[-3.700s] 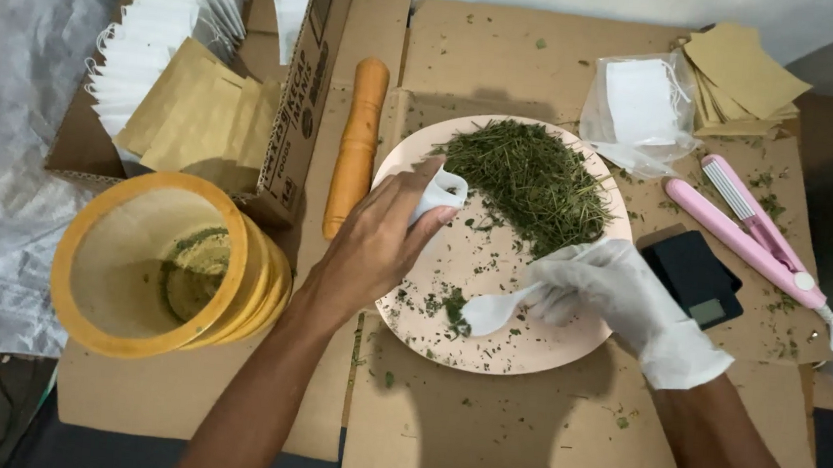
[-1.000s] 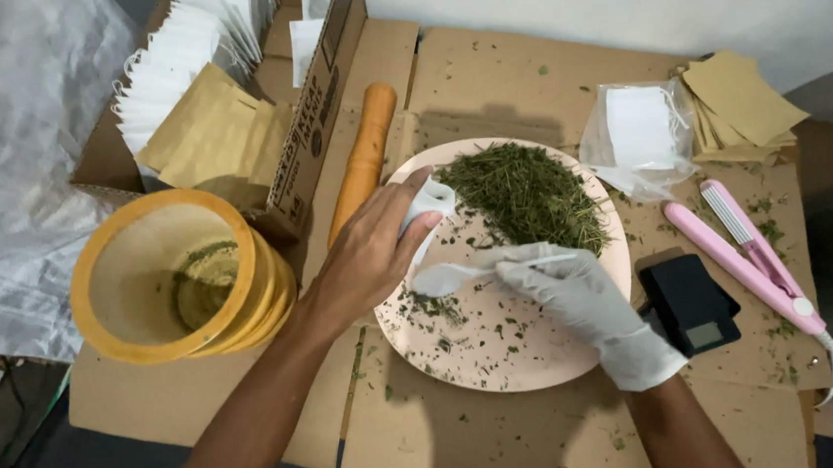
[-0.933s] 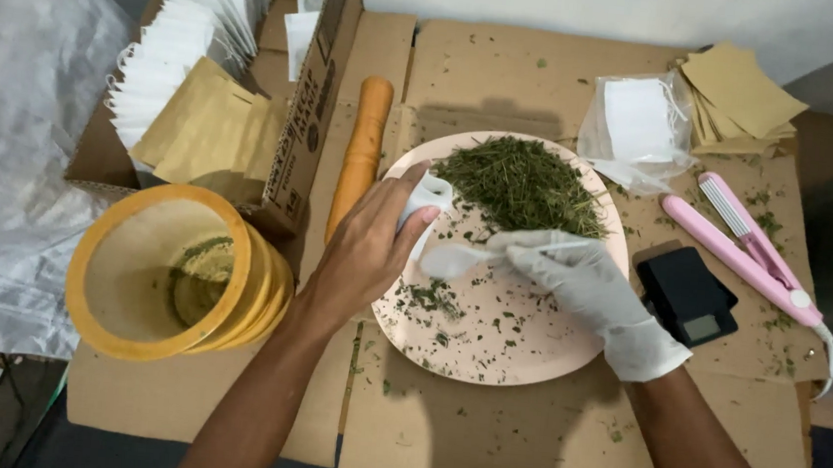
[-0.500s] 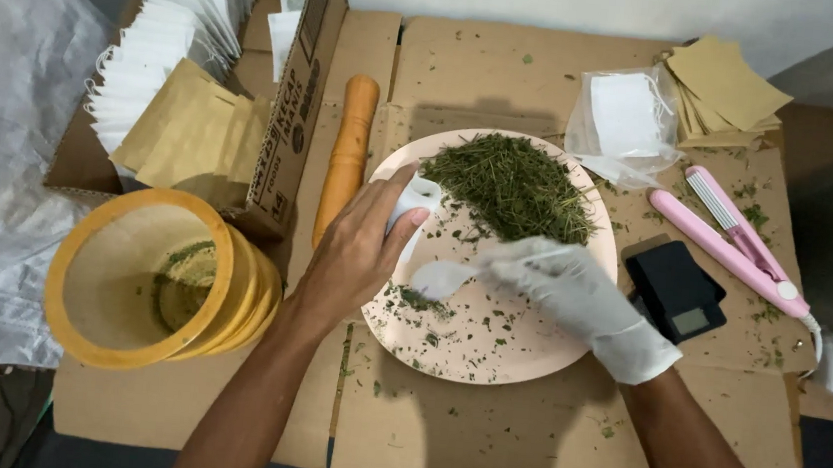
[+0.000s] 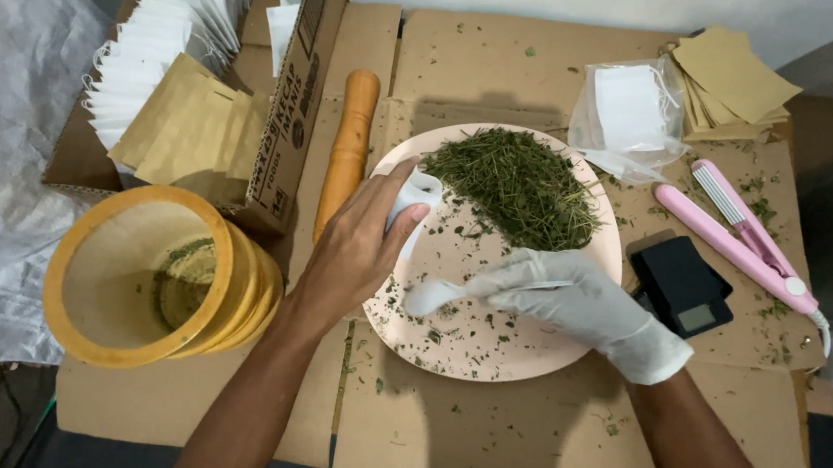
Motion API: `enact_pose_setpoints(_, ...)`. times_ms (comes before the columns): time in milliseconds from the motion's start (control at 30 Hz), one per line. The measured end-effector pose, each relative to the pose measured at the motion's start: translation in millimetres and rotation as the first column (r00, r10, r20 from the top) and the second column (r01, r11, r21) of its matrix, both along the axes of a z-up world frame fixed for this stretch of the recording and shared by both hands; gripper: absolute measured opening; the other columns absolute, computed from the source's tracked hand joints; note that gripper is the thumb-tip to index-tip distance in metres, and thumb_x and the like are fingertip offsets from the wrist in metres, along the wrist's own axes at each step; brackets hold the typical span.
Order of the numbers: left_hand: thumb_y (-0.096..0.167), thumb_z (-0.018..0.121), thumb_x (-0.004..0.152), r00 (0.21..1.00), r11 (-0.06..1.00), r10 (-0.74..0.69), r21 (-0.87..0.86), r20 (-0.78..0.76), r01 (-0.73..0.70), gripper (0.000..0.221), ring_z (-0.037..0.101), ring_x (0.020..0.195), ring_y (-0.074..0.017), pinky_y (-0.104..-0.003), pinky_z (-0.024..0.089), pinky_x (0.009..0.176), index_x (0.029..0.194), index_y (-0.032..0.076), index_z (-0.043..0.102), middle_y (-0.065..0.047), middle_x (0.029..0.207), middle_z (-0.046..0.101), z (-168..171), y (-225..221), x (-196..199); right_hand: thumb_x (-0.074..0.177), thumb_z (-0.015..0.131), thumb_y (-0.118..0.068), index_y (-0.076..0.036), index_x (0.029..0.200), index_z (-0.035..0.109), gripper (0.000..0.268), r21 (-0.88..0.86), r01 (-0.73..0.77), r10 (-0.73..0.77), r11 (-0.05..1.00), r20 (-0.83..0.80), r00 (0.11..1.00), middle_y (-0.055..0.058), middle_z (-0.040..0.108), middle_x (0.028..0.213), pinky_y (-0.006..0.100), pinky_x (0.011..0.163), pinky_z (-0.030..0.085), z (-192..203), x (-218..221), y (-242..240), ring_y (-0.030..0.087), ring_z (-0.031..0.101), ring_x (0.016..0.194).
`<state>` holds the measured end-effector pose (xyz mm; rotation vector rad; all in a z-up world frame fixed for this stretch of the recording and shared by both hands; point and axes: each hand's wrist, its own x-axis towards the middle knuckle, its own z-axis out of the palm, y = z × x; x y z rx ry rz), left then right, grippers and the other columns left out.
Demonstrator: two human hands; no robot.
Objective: Filling tea bags with dried leaves, weighing them on a scale, and grinding ingredients with a mortar and pestle.
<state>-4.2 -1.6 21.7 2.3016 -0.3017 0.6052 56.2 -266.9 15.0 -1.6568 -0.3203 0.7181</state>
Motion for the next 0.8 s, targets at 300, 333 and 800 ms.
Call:
enact_pose_setpoints(300, 0.028, 0.059, 0.117, 1.000, 1.000, 0.000, -0.018, 0.003, 0.000, 0.051, 0.074, 0.101, -0.0415, -0.049, 0.060, 0.082, 0.154, -0.006, 0.058, -0.027, 0.109, 0.072, -13, 2, 5, 0.082, 0.093, -0.005, -0.004, 0.110, 0.093, 0.028, 0.195, -0.195, 0.155, 0.961, 0.200, 0.967, 0.017, 0.088, 0.103, 0.042, 0.089, 0.067, 3, 10, -13, 0.025, 0.084, 0.098)
enact_pose_setpoints(333, 0.028, 0.059, 0.117, 1.000, 1.000, -0.004, -0.004, 0.024, 0.004, 0.050, 0.074, 0.102, -0.0427, -0.049, 0.060, 0.082, 0.154, -0.006, 0.058, -0.028, 0.109, 0.072, -15, 3, 5, 0.083, 0.090, -0.003, -0.005, 0.114, 0.091, 0.031, 0.168, -0.183, 0.150, 0.969, 0.194, 0.969, 0.020, 0.087, 0.102, 0.048, 0.092, 0.065, 4, 14, -17, 0.031, 0.083, 0.095)
enact_pose_setpoints(800, 0.025, 0.061, 0.116, 0.999, 0.999, -0.025, -0.026, 0.047, 0.026, 0.049, 0.074, 0.099, -0.0413, -0.049, 0.060, 0.081, 0.151, -0.009, 0.059, -0.028, 0.105, 0.072, -16, 5, 4, 0.081, 0.091, 0.008, 0.002, 0.109, 0.090, 0.029, -0.133, 0.232, -0.226, 0.964, 0.061, 0.972, 0.023, 0.088, 0.084, 0.042, 0.079, 0.069, 52, -18, 14, 0.032, 0.087, 0.080)
